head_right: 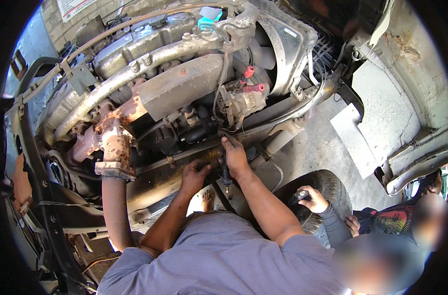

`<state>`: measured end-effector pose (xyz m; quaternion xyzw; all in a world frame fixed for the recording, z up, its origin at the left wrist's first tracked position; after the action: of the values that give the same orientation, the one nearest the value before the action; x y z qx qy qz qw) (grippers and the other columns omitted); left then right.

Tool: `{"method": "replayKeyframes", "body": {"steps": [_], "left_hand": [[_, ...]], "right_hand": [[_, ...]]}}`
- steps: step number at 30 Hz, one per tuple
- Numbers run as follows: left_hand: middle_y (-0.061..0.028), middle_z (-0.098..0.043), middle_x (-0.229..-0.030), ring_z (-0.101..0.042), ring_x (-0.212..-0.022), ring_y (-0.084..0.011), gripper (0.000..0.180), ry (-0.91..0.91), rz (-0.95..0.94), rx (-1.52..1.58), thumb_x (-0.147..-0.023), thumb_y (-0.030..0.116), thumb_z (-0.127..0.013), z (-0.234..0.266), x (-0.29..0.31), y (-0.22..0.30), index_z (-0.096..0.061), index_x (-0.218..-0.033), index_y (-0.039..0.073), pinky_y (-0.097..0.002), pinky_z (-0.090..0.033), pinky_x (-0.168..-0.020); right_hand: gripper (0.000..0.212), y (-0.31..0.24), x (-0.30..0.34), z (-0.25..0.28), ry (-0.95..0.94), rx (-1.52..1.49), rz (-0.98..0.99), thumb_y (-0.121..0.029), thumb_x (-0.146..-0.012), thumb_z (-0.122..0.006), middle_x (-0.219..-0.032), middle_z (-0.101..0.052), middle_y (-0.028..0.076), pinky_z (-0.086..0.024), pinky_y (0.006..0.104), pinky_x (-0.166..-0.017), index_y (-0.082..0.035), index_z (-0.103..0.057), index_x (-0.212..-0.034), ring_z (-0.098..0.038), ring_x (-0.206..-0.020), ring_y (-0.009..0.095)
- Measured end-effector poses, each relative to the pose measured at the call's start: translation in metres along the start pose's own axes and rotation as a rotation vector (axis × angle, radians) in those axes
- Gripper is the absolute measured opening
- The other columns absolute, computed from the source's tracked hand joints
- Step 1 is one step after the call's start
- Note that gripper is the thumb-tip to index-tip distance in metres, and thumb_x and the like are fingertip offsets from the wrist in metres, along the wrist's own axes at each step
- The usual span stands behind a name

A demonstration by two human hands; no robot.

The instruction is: The person works on a vehicle engine with the hood open, using a wrench to tighten or loosen bolts and adjusting components within the engine bay. The person moves around the front of the vehicle and manipulates engine parts with both hands.

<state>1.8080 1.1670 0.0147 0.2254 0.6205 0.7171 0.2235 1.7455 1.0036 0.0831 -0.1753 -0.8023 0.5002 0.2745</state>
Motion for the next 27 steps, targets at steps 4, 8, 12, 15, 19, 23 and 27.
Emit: {"method": "replayKeyframes", "body": {"steps": [4, 8, 12, 15, 19, 23, 27], "left_hand": [[-0.0128, -0.079, -0.104, -0.072, -0.093, -0.0181, 0.026, -0.008, 0.058, 0.012, -0.097, 0.014, -0.077, 0.0, 0.001, -0.001, -0.075, -0.116, -0.003, -0.0335, -0.056, -0.085], [-0.0135, -0.079, -0.106, -0.073, -0.095, -0.0197, 0.024, -0.021, 0.063, 0.091, -0.097, 0.013, -0.077, -0.004, 0.0, -0.001, -0.075, -0.115, -0.003, -0.0338, -0.056, -0.087], [-0.0112, -0.078, -0.099, -0.071, -0.09, -0.0163, 0.024, -0.024, 0.032, 0.063, -0.097, 0.013, -0.077, -0.004, 0.0, 0.003, -0.074, -0.116, -0.003, -0.0329, -0.056, -0.082], [-0.0116, -0.078, -0.098, -0.071, -0.088, -0.0168, 0.025, -0.004, 0.021, 0.003, -0.097, 0.014, -0.077, 0.002, 0.002, 0.008, -0.074, -0.115, -0.003, -0.0335, -0.056, -0.081], [-0.0127, -0.078, -0.098, -0.071, -0.087, -0.0178, 0.025, 0.018, 0.008, -0.022, -0.098, 0.015, -0.077, 0.005, 0.005, 0.013, -0.074, -0.113, -0.004, -0.0343, -0.056, -0.08], [-0.0134, -0.078, -0.1, -0.071, -0.089, -0.0178, 0.025, 0.003, 0.069, 0.01, -0.097, 0.015, -0.077, 0.001, 0.003, 0.007, -0.074, -0.114, -0.004, -0.0338, -0.056, -0.081], [-0.0122, -0.078, -0.103, -0.07, -0.09, -0.0168, 0.025, -0.019, 0.047, 0.114, -0.098, 0.012, -0.076, -0.003, 0.003, 0.004, -0.073, -0.116, -0.004, -0.0328, -0.056, -0.083]], "right_hand": [[0.025, 0.012, 0.008, 0.005, 0.054, 0.029, -0.043, -0.028, -0.11, -0.059, -0.088, -0.061, 0.001, -0.047, 0.0287, -0.053, -0.005, -0.066, -0.118, -0.058, -0.071, 0.013], [0.024, 0.019, 0.0, 0.011, 0.128, 0.04, -0.038, -0.028, -0.11, -0.059, -0.09, -0.062, 0.001, -0.048, 0.0294, -0.054, -0.006, -0.066, -0.118, -0.058, -0.072, 0.013], [0.023, 0.019, -0.008, 0.011, 0.172, 0.017, -0.04, -0.028, -0.11, -0.059, -0.09, -0.064, 0.0, -0.048, 0.0296, -0.055, -0.008, -0.065, -0.119, -0.058, -0.071, 0.013], [0.022, 0.019, -0.011, 0.009, 0.189, -0.01, -0.026, -0.028, -0.11, -0.059, -0.089, -0.065, 0.0, -0.048, 0.0296, -0.056, -0.009, -0.065, -0.119, -0.059, -0.071, 0.013], [0.02, 0.022, -0.02, 0.01, 0.229, 0.004, 0.047, -0.027, -0.11, -0.06, -0.09, -0.066, 0.0, -0.048, 0.0298, -0.056, -0.01, -0.065, -0.12, -0.06, -0.071, 0.013], [0.024, 0.027, -0.031, 0.015, 0.2, 0.084, 0.09, -0.023, -0.109, -0.061, -0.1, -0.068, 0.004, -0.05, 0.0306, -0.069, -0.007, -0.065, -0.126, -0.062, -0.083, 0.016], [0.031, 0.027, -0.031, 0.018, 0.15, 0.08, 0.095, -0.019, -0.109, -0.061, -0.115, -0.072, 0.008, -0.054, 0.0319, -0.083, -0.002, -0.065, -0.134, -0.066, -0.097, 0.018]]}}
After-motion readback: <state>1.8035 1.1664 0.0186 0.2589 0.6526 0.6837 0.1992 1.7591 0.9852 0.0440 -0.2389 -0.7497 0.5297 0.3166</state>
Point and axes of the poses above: each hand's wrist, its own x-axis away from the middle knuckle, its own z-axis out of the back of the hand, y = z × x, the point moved 5 cm from there along -x, towards the middle knuckle
